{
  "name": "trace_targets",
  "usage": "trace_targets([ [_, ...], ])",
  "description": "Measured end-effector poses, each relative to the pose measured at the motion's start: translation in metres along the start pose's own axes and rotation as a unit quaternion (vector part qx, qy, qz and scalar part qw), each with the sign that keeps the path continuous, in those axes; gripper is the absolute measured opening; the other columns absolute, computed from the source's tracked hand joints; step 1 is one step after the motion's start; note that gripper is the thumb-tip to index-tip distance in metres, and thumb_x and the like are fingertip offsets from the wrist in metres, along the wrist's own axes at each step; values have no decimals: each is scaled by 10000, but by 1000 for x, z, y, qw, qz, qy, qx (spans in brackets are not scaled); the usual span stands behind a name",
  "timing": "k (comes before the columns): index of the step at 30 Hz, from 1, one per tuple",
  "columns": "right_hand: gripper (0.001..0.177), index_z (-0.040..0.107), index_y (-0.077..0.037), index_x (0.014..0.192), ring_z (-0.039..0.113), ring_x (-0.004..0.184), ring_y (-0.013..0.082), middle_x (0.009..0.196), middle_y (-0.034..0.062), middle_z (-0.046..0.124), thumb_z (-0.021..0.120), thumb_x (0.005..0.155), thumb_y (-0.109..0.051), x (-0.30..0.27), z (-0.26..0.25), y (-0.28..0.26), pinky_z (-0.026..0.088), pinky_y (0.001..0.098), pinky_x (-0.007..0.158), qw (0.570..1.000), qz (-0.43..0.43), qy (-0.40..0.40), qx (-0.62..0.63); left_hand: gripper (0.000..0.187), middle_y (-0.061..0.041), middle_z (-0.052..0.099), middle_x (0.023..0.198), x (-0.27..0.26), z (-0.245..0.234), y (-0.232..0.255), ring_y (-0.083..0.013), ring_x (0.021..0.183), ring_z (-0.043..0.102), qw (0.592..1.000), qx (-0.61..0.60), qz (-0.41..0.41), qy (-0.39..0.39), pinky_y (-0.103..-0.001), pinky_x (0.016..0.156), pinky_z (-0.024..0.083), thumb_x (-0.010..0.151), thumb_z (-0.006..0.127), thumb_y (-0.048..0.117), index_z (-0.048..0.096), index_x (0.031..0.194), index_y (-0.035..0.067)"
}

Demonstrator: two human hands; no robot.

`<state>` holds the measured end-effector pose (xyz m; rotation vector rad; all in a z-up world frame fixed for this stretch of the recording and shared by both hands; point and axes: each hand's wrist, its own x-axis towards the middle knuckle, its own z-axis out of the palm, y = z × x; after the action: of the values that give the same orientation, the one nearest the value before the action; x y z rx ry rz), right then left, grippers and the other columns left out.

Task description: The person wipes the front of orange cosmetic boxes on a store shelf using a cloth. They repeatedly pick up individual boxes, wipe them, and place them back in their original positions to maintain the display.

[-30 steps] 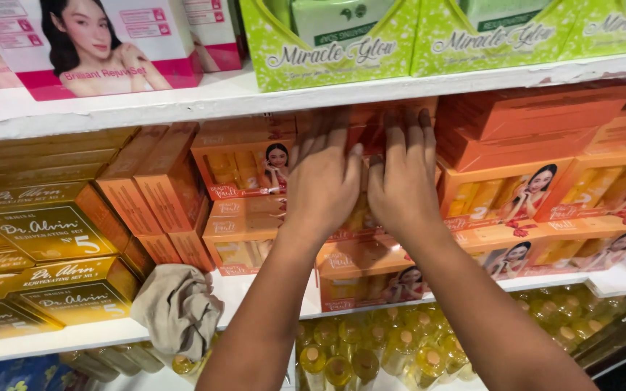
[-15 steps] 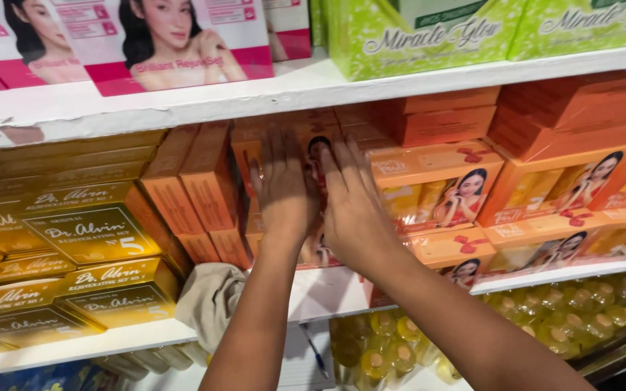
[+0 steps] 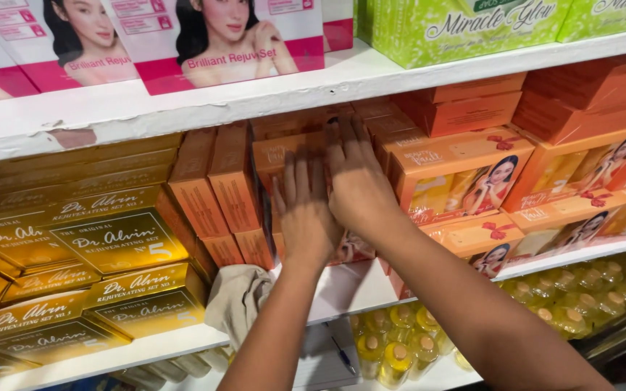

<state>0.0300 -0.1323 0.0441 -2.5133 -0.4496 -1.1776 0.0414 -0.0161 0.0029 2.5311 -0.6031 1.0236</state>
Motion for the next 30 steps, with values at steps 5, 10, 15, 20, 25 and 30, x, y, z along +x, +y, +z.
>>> trace_targets([
  [5,724,397,99,1466,279,1435,524,1495,353,371,607,801,-98,30,5,5,181,557,1210,995,-27,-52,-74,796,-241,305,1612,-20,-6,1,-413,1540,208,995,-84,20,46,-568,1269,132,873,662,189,329,1563,-23],
  [10,718,472,46,1409,413,1344,458,1361,317,519,731,781,-184,23,22,15,225,567,1149,990,-24,-120,-65,867,-277,173,1680,-34,4,-17,-427,1580,149,987,-135,-17,84,-518,1291,169,842,670,87,250,1589,-45],
  [15,698,538,30,1332,534,1220,410,1198,237,635,756,691,-141,10,27,9,353,529,1041,989,2,-120,-89,974,-282,73,1687,-36,1,-20,-451,1581,93,976,-178,-46,119,-537,1283,139,825,704,126,140,1598,-51],
  [20,642,566,46,1268,580,1100,434,1105,252,651,790,719,-201,17,11,-2,410,535,948,995,56,-47,-74,1038,-298,1,1686,-34,2,-20,-459,1572,58,963,-214,-60,150,-546,1270,112,863,725,192,52,1612,-61],
  [25,608,627,94,1110,645,944,458,1001,285,676,812,826,-410,23,-43,-33,506,496,839,989,137,10,52,833,-263,102,1743,-36,7,-12,-381,1620,123,925,-341,-105,129,-492,1308,137,1036,589,260,81,1652,24],
  [30,595,675,94,1014,668,786,324,862,228,709,757,845,-471,16,-63,-23,530,434,726,956,231,-51,175,770,-297,367,1602,-45,-2,13,-357,1219,317,793,-563,-191,133,-456,962,304,1081,537,181,121,1726,128],
])
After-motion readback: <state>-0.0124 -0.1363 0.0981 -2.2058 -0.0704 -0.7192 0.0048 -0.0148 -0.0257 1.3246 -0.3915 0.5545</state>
